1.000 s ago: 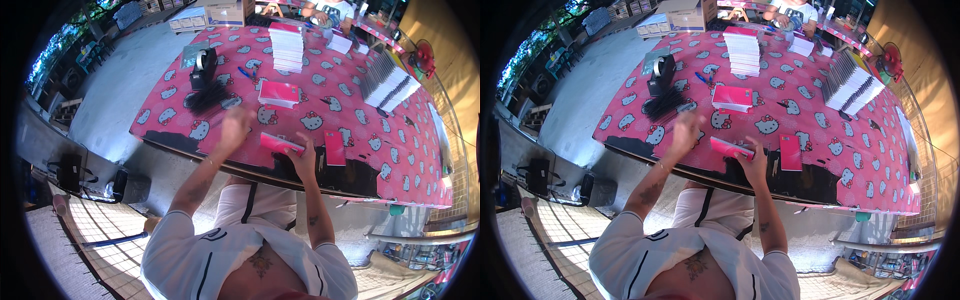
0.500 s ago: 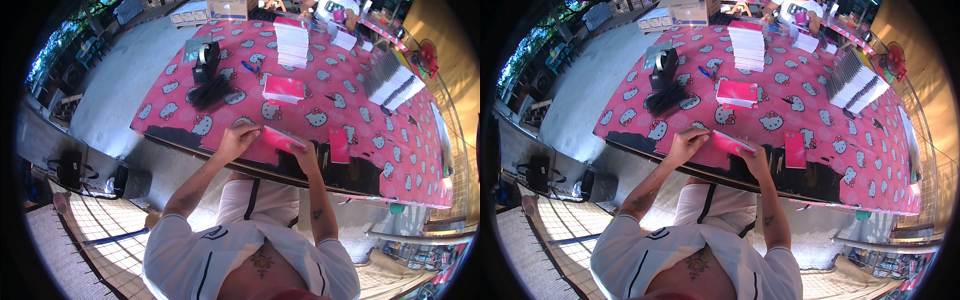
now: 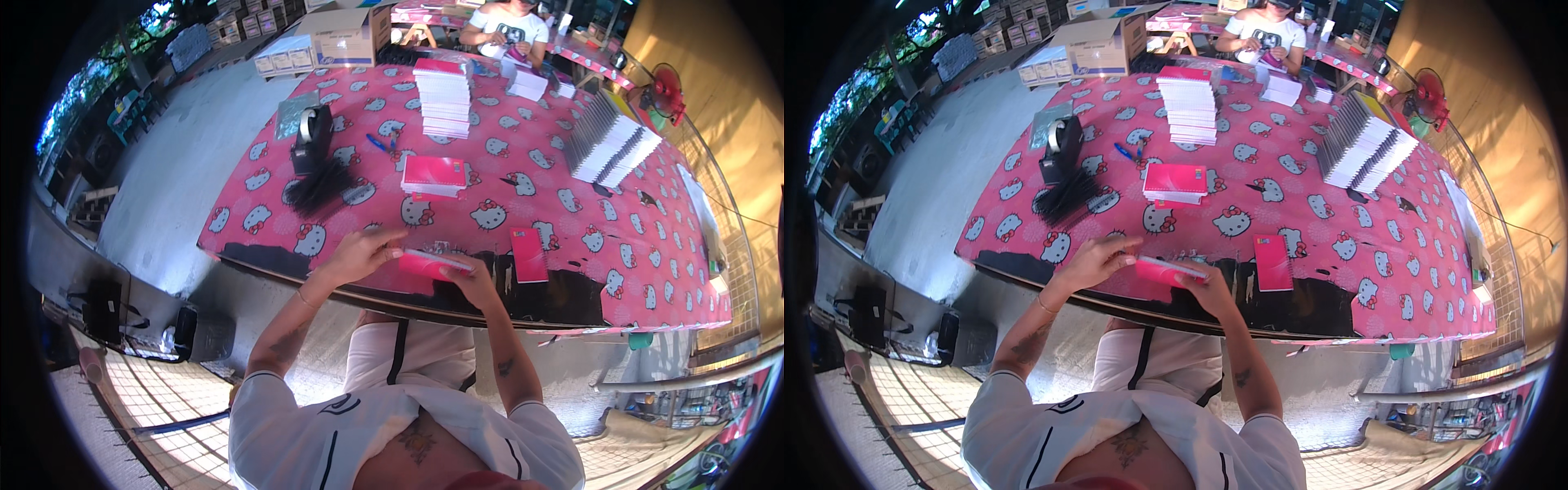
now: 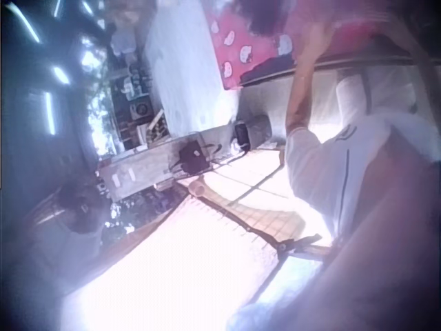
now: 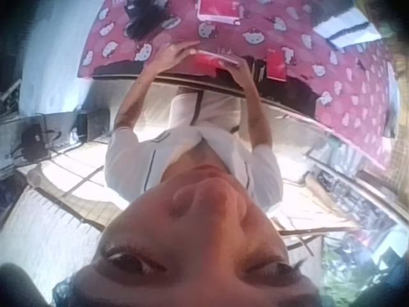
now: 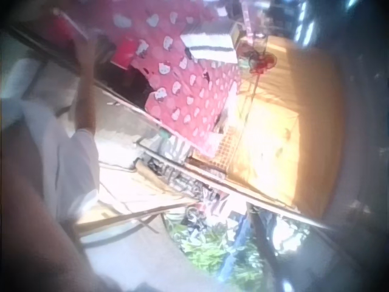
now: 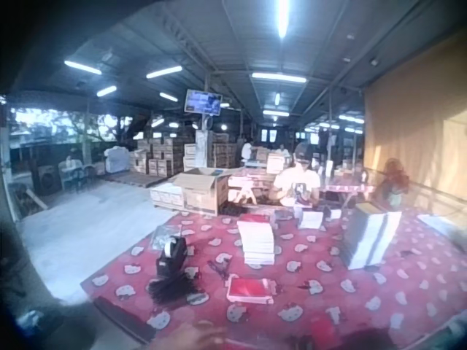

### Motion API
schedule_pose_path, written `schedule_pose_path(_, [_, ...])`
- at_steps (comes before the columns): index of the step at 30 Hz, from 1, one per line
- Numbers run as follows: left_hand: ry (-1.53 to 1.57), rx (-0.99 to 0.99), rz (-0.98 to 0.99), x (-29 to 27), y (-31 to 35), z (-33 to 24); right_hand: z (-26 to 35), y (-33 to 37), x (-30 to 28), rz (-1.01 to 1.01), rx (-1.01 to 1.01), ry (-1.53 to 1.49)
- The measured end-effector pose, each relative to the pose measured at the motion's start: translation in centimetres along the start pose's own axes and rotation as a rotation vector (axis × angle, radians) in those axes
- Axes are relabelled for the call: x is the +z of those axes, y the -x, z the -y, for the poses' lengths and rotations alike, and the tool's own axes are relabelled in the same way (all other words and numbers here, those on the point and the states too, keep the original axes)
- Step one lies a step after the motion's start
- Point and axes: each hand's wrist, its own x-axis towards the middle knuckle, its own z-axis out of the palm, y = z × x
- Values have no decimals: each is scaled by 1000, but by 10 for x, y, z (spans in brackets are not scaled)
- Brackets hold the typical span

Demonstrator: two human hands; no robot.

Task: The person places small notebooks into a binder machine one at a time and then stacks them on a table.

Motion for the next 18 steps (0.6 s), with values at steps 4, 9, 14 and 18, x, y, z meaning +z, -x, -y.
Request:
schedule_pose_path(4, [60,34,87,4,-1,8,1,2,5,10,11,-5])
schedule_pose_path(9, [105,15,115,2,-1,-3,7,8,6,16,33,-20])
schedule_pose_path(14, [64,4,137,8,10,4,11,10,8,26,37,13])
schedule_pose_path(18, [-24,73,37,8,3,-16,11,12,7,30,15,63])
